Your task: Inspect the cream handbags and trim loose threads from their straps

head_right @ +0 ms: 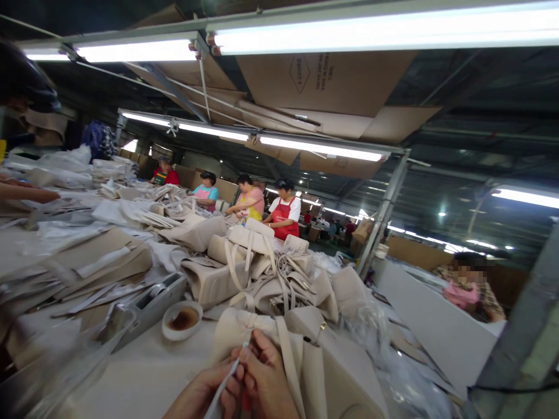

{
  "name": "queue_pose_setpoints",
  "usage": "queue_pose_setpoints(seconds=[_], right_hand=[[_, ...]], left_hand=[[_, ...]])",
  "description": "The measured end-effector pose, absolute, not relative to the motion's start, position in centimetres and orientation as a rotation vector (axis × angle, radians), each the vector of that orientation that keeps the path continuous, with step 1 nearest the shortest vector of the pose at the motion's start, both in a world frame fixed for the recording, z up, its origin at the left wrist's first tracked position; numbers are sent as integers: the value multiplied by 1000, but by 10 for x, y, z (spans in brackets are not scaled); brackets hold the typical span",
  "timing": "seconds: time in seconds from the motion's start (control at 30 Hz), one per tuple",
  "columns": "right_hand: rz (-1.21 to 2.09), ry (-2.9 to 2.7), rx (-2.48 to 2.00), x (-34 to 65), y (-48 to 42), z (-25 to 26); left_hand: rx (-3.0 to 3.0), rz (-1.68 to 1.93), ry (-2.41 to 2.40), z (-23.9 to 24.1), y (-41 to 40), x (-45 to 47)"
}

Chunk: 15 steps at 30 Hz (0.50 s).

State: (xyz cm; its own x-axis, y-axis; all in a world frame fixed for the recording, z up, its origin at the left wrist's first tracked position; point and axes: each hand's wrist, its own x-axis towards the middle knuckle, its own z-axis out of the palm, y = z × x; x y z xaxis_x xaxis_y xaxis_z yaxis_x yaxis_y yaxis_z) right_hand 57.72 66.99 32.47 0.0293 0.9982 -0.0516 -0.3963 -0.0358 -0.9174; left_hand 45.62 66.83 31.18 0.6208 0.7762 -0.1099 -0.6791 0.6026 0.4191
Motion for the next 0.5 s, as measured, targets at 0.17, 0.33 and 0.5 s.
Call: queue_pose_setpoints(seconds=[0.17, 0.33, 0.5], right_hand=[[1506, -915, -864, 582, 668, 320], [1342, -1113, -963, 605, 655, 331], [567, -1377, -1382, 644, 628, 336]], left_hand=[[621, 1144, 350, 293, 676, 465], [897, 1318, 535, 292, 680, 459], [1330, 1489, 849, 299, 681, 436]])
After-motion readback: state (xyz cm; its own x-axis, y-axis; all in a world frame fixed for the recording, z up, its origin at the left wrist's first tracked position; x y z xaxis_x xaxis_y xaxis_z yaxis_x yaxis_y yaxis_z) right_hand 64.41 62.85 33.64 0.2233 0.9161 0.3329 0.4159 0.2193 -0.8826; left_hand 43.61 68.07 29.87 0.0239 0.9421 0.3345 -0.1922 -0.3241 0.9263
